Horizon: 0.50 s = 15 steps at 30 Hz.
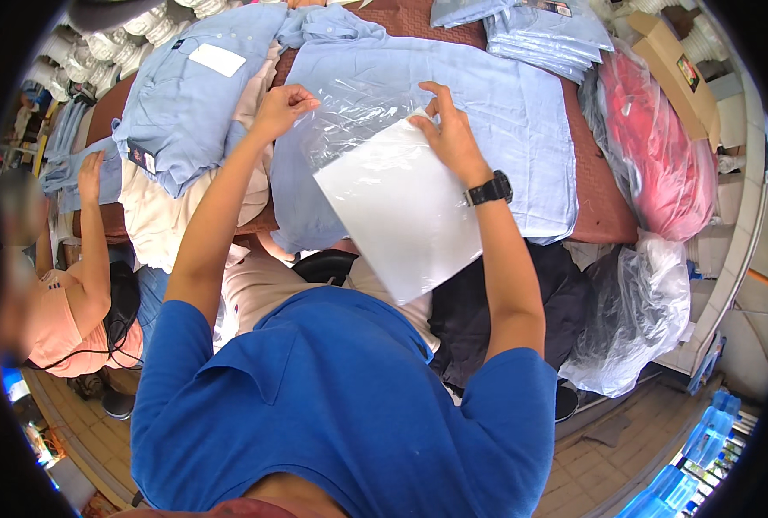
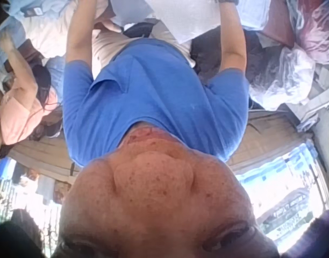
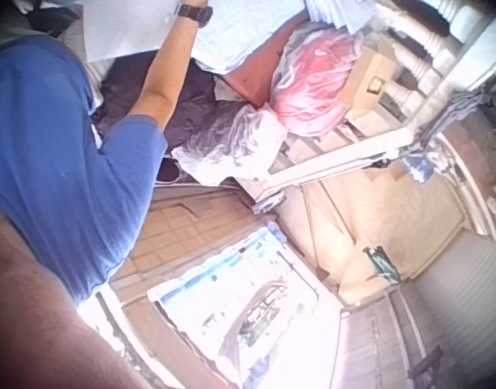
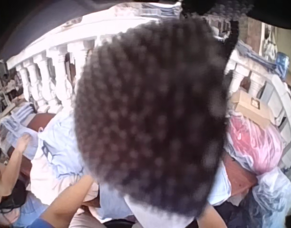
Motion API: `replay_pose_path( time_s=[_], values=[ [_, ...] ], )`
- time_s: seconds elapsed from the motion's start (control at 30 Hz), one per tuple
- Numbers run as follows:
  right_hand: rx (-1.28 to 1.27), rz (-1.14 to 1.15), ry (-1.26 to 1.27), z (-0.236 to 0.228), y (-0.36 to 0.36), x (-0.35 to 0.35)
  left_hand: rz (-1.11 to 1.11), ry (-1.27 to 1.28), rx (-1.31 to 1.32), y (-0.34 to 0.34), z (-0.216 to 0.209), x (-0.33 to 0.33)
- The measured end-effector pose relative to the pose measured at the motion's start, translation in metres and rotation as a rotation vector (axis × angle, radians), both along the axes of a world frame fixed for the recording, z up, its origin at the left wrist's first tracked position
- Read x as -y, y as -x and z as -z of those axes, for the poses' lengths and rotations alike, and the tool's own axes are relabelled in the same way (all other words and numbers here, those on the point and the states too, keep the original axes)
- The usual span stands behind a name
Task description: The person packages a folded light-blue shirt into a clear plastic bag, seals the bag by hand, and then lays out another light-blue shirt on the table to begin folding it using a cardboard template.
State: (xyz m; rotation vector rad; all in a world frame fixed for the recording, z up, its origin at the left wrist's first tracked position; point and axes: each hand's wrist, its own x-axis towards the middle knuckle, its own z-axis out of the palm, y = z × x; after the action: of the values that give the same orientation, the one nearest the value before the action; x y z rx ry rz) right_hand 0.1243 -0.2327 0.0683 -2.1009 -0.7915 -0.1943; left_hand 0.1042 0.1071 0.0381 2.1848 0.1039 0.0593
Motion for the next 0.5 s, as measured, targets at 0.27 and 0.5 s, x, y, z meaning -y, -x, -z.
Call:
replay_pose_path(
  time_s=[0.27, 0.5],
  values=[
    [-0.335, -0.038, -0.005, 0.025, -0.043, 0.02, -0.208, 0.63, -0.022, 0.005, 0.003, -0.037],
    [-0.381, -0.104, -0.147, 0.043, -0.056, 0.003, 0.133, 0.17, 0.087, 0.017, 0.006, 0.065]
  ],
)
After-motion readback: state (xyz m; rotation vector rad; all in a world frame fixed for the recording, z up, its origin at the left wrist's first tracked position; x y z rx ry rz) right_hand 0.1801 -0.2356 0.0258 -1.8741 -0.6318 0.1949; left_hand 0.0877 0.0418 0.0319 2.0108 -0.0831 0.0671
